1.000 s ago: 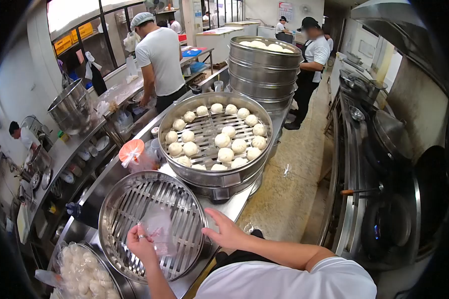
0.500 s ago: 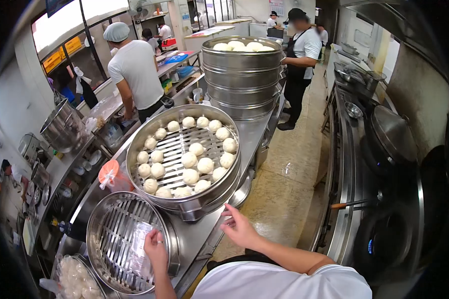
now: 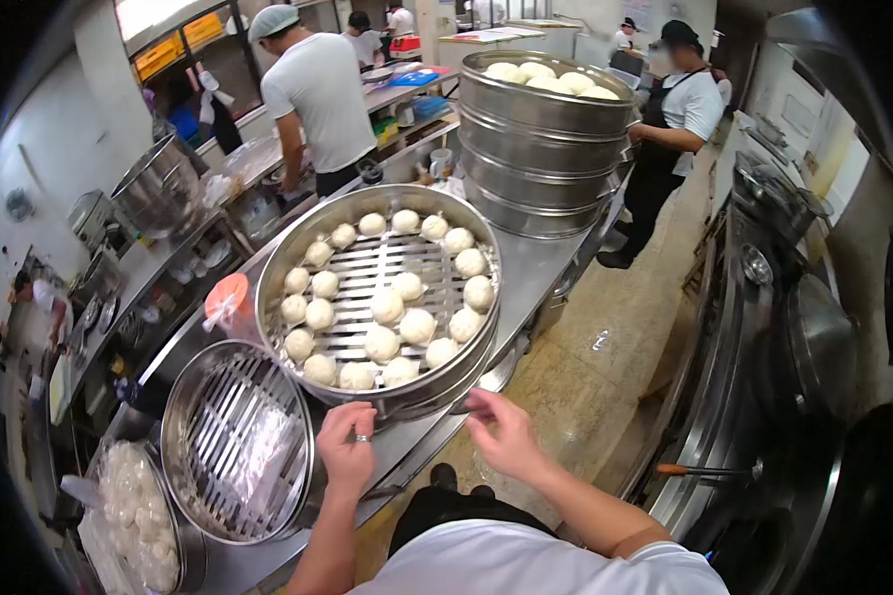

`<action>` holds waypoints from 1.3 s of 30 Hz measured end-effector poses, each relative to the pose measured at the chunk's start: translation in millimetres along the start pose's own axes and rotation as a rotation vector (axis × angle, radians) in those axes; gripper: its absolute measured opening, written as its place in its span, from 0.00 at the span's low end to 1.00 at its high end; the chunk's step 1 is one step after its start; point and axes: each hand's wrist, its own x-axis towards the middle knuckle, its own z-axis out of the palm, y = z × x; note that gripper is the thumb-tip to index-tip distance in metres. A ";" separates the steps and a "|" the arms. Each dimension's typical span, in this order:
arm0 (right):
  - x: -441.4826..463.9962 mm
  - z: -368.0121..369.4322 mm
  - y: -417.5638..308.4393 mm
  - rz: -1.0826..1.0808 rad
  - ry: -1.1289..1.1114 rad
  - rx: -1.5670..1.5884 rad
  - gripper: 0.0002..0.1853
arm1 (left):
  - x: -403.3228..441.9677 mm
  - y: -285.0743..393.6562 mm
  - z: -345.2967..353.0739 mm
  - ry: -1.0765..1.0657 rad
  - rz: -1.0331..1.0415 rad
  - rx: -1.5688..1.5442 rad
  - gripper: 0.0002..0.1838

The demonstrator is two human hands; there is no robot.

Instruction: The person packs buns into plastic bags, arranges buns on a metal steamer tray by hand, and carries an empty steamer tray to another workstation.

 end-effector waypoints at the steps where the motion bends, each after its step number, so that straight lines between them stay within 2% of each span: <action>1: 15.5 1.8 -7.7 -0.076 0.011 -0.034 0.22 | 10.4 0.1 3.0 -0.016 0.021 -0.001 0.07; 5: 84.8 19.2 -27.5 -0.349 0.013 -0.119 0.15 | 61.1 5.0 25.9 -0.058 -0.011 -0.067 0.11; 9: 146.0 33.5 -9.7 -0.357 -0.014 -0.246 0.14 | 107.6 -18.6 50.7 -0.142 0.060 0.097 0.08; 11: 166.8 41.5 20.3 -0.356 -0.007 -0.364 0.15 | 112.3 -37.6 57.9 -0.218 -0.030 0.095 0.09; 13: 171.9 40.0 19.7 -0.180 -0.104 -0.502 0.18 | 113.9 -43.2 61.4 -0.289 -0.124 0.077 0.10; 19: 175.2 41.3 9.3 0.058 -0.283 -0.716 0.22 | 113.4 -24.3 55.0 -0.334 -0.064 0.112 0.11; 29: 188.0 42.8 1.9 0.206 -0.480 -0.822 0.27 | 117.7 -30.6 49.3 -0.457 -0.130 0.043 0.12; 39: 192.8 40.9 -8.2 0.240 -0.559 -0.834 0.27 | 118.5 -24.8 44.9 -0.429 -0.193 0.032 0.13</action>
